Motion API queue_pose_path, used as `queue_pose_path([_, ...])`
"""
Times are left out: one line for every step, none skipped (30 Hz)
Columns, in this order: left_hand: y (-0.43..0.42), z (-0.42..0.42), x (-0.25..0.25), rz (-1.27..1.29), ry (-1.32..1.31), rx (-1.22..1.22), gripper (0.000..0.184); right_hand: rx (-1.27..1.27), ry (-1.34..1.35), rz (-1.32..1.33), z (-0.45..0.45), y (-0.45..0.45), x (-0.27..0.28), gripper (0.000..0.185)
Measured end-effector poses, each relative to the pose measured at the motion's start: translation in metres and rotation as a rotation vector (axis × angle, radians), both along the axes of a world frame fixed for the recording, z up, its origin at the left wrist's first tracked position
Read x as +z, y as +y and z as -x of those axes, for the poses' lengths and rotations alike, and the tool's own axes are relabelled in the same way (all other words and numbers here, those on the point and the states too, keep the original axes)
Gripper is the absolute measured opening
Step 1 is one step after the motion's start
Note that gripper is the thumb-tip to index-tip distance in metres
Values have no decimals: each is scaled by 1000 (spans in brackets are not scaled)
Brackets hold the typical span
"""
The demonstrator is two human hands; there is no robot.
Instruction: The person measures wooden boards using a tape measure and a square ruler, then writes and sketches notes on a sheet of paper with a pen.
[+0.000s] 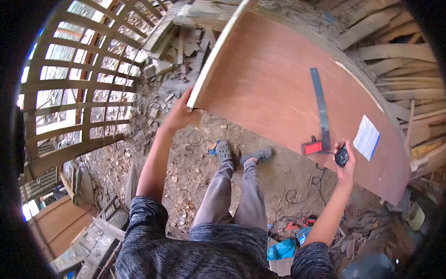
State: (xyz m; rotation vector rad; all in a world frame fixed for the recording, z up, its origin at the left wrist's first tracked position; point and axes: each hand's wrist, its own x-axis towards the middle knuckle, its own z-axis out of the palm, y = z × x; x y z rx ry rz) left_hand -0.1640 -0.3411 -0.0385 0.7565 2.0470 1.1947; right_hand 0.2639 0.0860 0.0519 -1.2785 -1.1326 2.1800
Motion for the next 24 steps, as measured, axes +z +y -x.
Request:
queue_pose_path([2,-4,6,-56,69,9,83,-1,10,-21,3,2,6,38])
queue_pose_path([1,-3,4,-42,54,5,83,-1,18,-43,7,4,12,38])
queue_pose_path([0,-3,-3,-88,98,-1,83,8,65,-11,9,4,19,40])
queue_pose_path([-2,-3,-14,-137,138,-9,83,15,110,18,12,3,27,41])
queue_pose_path([-7,-2,-30,-151,72,34,83,19,152,43,13,3,35,42])
queue_pose_path([-8,-5,-44,-169,2,72,82,29,217,93,10,6,36,45])
queue_pose_path([-5,-6,-38,-139,25,59,81,70,185,60,12,7,40,43])
queue_pose_path([-3,-7,-26,-108,52,46,79,103,83,-38,14,10,40,39])
queue_pose_path([-1,-8,-25,-95,38,52,79,141,-75,-163,21,9,49,34])
queue_pose_path([-2,-7,-27,-77,29,62,79,207,-222,-268,26,13,58,28])
queue_pose_path([-5,-6,-41,-159,31,77,79,170,-326,-381,33,8,71,23])
queue_pose_path([-8,-5,-47,-131,43,68,81,132,-431,-491,36,4,79,19])
queue_pose_path([-7,-5,-48,-139,20,68,82,155,-589,-760,34,4,81,18])
queue_pose_path([-7,-5,-49,-142,-3,69,84,184,-747,-1023,31,3,81,18])
queue_pose_path([-10,-1,-54,-101,-4,48,87,217,-903,-1281,26,1,81,18])
queue_pose_path([-6,-2,-54,-108,-18,46,87,164,-1003,-1283,19,0,82,20])
queue_pose_path([-6,-3,-54,-112,-24,54,88,115,-1091,-1284,16,1,82,22])
queue_pose_path([-10,-3,-53,-110,-24,74,88,75,-1165,-1284,20,1,78,24])
queue_pose_path([-10,-1,-55,-111,-3,65,88,120,-1255,-1208,27,-8,77,32])
queue_pose_path([-11,0,-53,-78,54,37,89,213,-1295,-1183,31,-17,68,37])
queue_pose_path([-10,-1,-45,-96,88,27,89,315,-1320,-1161,36,-24,55,41])
queue_pose_path([-20,2,-69,-135,23,72,85,425,-1331,-1143,45,-33,39,46])
queue_pose_path([-7,-4,-27,-10,139,46,83,424,-1322,-1124,53,-41,21,50])
queue_pose_path([-7,-2,-22,-17,159,30,83,424,-1317,-1107,60,-49,4,55])
